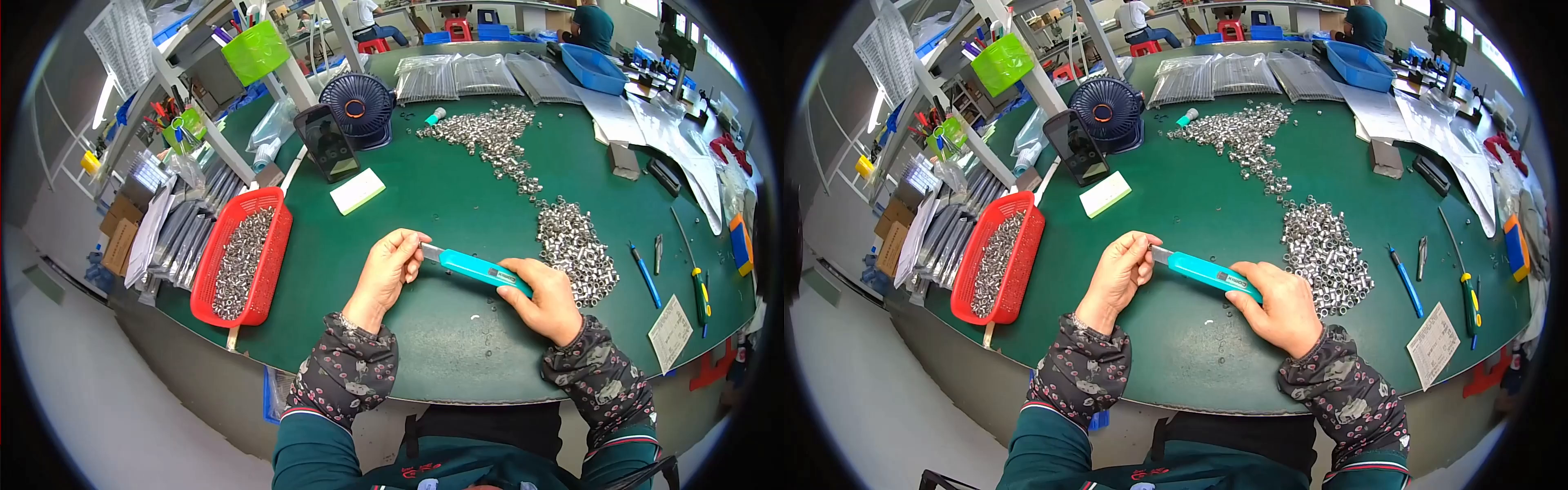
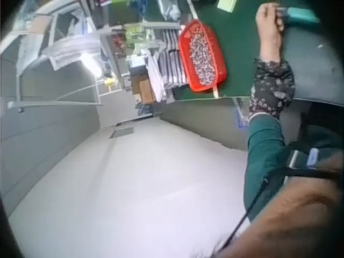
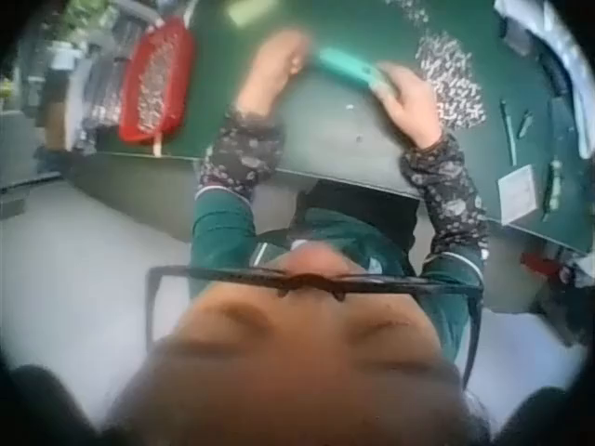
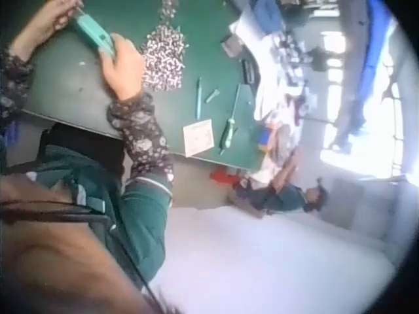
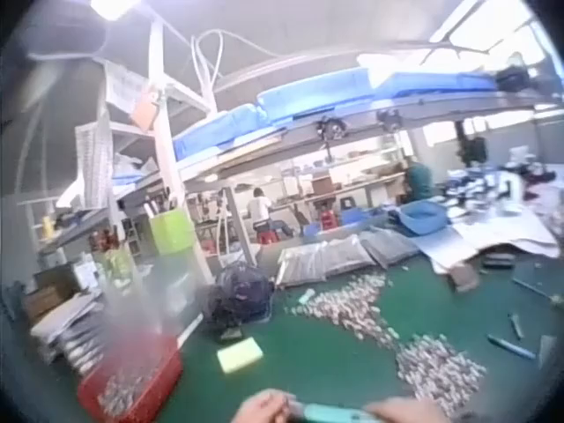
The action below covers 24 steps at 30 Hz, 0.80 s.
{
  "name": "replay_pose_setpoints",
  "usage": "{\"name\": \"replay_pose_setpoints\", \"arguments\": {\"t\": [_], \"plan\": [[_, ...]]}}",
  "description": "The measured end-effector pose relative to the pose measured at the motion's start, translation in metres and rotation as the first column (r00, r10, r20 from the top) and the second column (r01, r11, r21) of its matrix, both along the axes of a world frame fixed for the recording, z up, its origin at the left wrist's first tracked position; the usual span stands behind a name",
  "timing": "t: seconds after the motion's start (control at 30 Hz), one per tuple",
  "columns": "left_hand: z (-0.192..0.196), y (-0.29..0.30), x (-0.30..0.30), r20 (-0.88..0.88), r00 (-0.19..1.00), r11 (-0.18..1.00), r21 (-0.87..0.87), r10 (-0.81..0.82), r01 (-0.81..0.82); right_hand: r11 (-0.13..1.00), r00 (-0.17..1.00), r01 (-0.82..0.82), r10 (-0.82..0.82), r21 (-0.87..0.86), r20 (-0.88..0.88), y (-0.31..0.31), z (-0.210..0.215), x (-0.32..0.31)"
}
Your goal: The person is manually cleaning or deburring small metal hardware components using a utility knife at an industrial workbench.
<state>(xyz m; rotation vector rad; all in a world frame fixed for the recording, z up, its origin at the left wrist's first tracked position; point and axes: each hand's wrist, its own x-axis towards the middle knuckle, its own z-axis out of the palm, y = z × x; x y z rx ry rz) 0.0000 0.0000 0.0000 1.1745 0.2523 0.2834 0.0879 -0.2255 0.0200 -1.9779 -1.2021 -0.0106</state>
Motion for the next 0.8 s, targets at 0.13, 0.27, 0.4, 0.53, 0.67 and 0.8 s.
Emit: {"name": "replay_pose_setpoints", "arguments": {"t": [0.13, 0.27, 0.4, 0.53, 0.67, 0.8], "plan": [[-0.001, 0.001, 0.0, -0.024, 0.999, 0.999, 0.004, 0.044, -0.043, 0.983, 0.996, 0.08, -0.084, 0.163, 0.021, 0.0, 0.004, 0.001], [0.002, 0.005, -0.005, -0.007, 0.995, 0.993, -0.065, 0.095, -0.095, 0.826, 0.939, 0.319, -0.208, 0.465, -0.274, -0.006, 0.008, 0.013], [0.008, -0.012, 0.006, -0.049, 0.999, 0.988, -0.155, 0.001, -0.009, 0.631, 0.802, 0.488, -0.052, 0.602, -0.595, -0.01, 0.004, 0.033], [0.027, -0.047, 0.03, -0.218, 0.968, 0.978, 0.138, -0.121, 0.154, 0.529, 0.709, 0.567, 0.077, 0.631, -0.701, -0.013, 0.005, 0.039], [0.024, -0.081, 0.064, -0.265, 0.959, 0.624, 0.735, -0.099, 0.268, 0.547, 0.703, 0.549, 0.107, 0.631, -0.704, -0.01, 0.008, 0.035], [0.017, -0.105, 0.085, -0.205, 0.979, 0.209, 0.957, -0.007, 0.202, 0.517, 0.751, 0.545, 0.05, 0.66, -0.658, -0.01, 0.004, 0.038]]}}
